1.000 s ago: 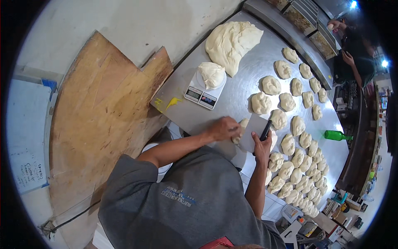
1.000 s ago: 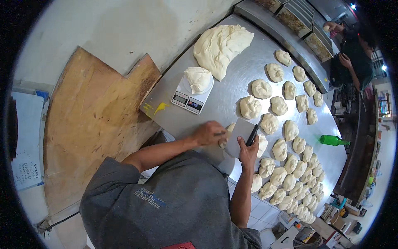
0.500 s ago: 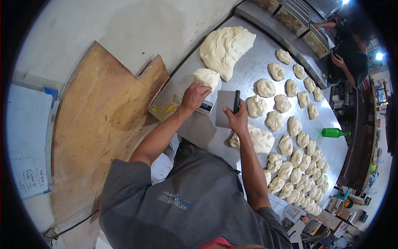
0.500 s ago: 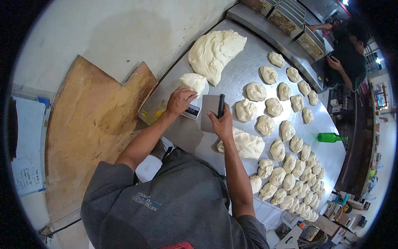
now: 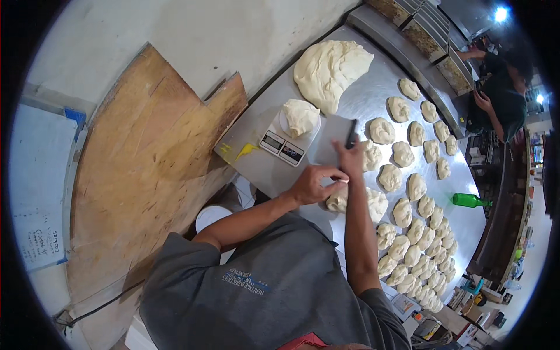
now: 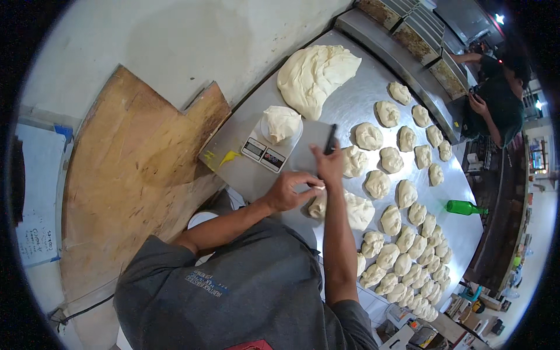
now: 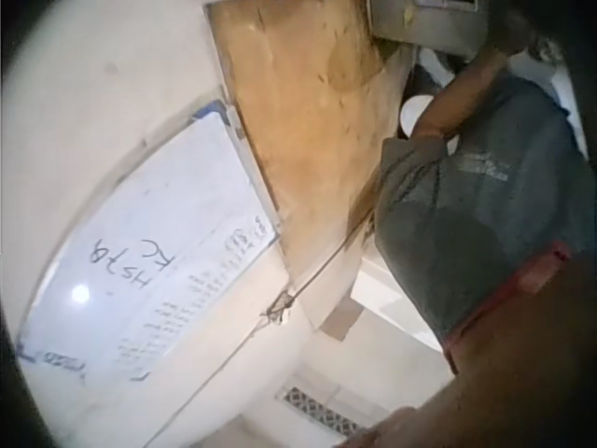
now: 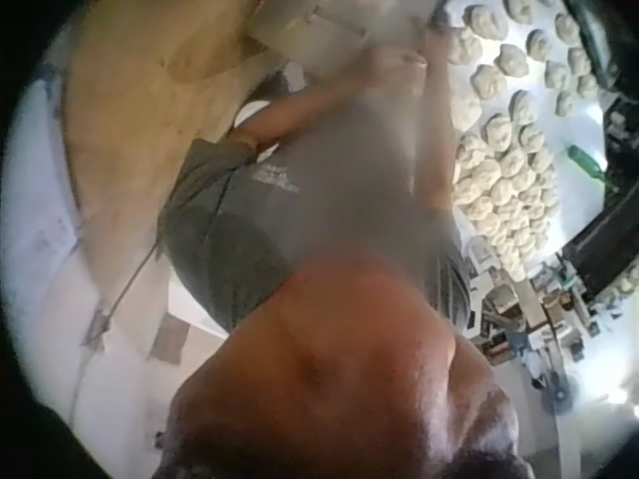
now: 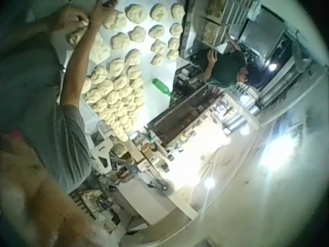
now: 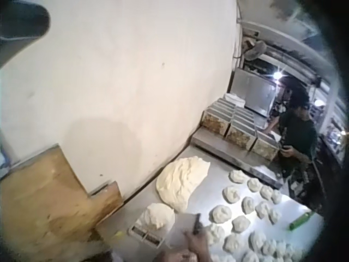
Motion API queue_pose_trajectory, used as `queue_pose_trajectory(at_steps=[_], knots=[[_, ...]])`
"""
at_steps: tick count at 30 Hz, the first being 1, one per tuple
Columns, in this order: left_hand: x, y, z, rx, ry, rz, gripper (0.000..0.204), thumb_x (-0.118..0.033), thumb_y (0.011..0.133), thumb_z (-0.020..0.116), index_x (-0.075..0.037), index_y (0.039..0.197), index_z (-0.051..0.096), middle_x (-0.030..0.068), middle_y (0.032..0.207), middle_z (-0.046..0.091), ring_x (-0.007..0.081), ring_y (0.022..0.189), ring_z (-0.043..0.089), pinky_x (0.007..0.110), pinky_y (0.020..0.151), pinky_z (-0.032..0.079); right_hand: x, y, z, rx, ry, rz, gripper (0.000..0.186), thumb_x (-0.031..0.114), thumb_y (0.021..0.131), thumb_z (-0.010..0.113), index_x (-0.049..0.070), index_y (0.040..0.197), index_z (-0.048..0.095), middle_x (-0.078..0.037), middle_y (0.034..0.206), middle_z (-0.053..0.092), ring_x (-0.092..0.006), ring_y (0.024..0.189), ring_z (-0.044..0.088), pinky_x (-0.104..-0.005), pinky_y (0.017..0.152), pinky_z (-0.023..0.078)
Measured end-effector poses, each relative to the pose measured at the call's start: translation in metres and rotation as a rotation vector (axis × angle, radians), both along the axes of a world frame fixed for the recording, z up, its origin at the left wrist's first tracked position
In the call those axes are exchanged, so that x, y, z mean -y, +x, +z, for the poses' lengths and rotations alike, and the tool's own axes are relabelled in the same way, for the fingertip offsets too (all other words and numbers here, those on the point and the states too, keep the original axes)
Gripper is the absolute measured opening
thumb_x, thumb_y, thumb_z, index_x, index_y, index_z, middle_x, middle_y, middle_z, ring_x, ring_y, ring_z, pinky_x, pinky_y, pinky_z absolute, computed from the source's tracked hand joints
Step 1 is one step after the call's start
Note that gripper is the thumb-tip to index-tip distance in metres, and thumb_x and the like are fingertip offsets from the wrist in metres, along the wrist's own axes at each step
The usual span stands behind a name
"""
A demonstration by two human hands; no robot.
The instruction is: Portioning and shaping bread dough on a metal workbench in a bakery.
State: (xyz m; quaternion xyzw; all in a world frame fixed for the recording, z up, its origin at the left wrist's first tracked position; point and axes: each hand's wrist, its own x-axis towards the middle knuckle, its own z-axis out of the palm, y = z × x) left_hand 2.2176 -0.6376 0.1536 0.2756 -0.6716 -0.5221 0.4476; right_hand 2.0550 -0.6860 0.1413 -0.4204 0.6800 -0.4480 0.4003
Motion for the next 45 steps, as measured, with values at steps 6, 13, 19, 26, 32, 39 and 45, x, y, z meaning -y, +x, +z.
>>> queue_pose_trajectory(at_steps=[6,13,19,26,32,39,45], knots=[[-0.021,-0.036,-0.090,0.237,-0.132,-0.262,0.023,-0.010,0.088,0.077,-0.002,0.110,0.075,0.0078,0.105,0.076,0.0245,0.090,0.070,0.035,0.083,0.054,-0.051,-0.063,0.034,0.035,-0.101,-0.202,0.049,0.016,0.090,0.079,-0.002,0.131,0.059,-0.016,0.106,0.071,-0.0197,0.085,0.065,-0.0305,0.075,0.054],[-0.018,-0.062,-0.119,0.392,-0.389,-0.265,0.015,-0.019,0.086,0.075,-0.008,0.096,0.076,0.0067,0.098,0.073,0.0295,0.090,0.067,0.038,0.084,0.053,-0.128,-0.076,0.025,-0.053,0.014,-0.299,0.049,0.019,0.093,0.077,-0.002,0.133,0.057,-0.019,0.113,0.070,-0.0228,0.092,0.066,-0.0323,0.083,0.054],[-0.008,-0.042,-0.096,0.408,-0.435,-0.179,0.018,-0.023,0.086,0.078,-0.009,0.098,0.077,0.0070,0.111,0.070,0.0257,0.103,0.065,0.037,0.097,0.048,-0.162,-0.068,0.005,0.051,0.050,-0.380,0.050,0.019,0.093,0.078,-0.003,0.133,0.057,-0.019,0.112,0.070,-0.0228,0.091,0.066,-0.0319,0.083,0.053],[0.125,0.040,-0.044,0.894,-0.579,0.514,0.085,-0.050,0.069,0.088,-0.026,0.147,0.061,0.0141,0.153,0.049,0.0384,0.140,0.041,0.064,0.116,0.028,-0.157,-0.047,0.009,0.133,0.060,-0.419,0.046,0.014,0.091,0.077,-0.002,0.129,0.058,-0.017,0.107,0.070,-0.0218,0.087,0.065,-0.0316,0.078,0.054],[0.170,0.041,-0.098,0.663,-0.547,0.341,0.065,-0.040,0.067,0.094,-0.014,0.123,0.072,0.0096,0.133,0.062,0.0338,0.125,0.054,0.045,0.109,0.043,-0.141,-0.033,0.002,0.160,0.024,-0.361,0.045,0.012,0.090,0.077,-0.002,0.128,0.057,-0.017,0.106,0.070,-0.0225,0.087,0.066,-0.0332,0.079,0.055],[0.216,0.033,-0.073,0.097,0.156,0.561,0.047,-0.026,0.091,0.080,-0.007,0.132,0.068,0.0120,0.115,0.073,0.0246,0.101,0.068,0.033,0.088,0.054,-0.128,-0.043,0.013,0.250,0.042,-0.412,0.048,0.012,0.090,0.078,-0.003,0.131,0.057,-0.017,0.109,0.070,-0.0238,0.090,0.066,-0.0343,0.083,0.055],[0.258,-0.004,-0.033,-0.610,0.808,0.125,0.065,-0.055,0.104,0.059,-0.003,0.143,0.060,0.0140,0.136,0.066,0.0212,0.109,0.068,0.031,0.091,0.055,-0.124,-0.076,0.012,0.363,0.095,-0.601,0.048,0.012,0.091,0.078,-0.003,0.131,0.057,-0.018,0.114,0.069,-0.0242,0.093,0.066,-0.0346,0.084,0.055]])
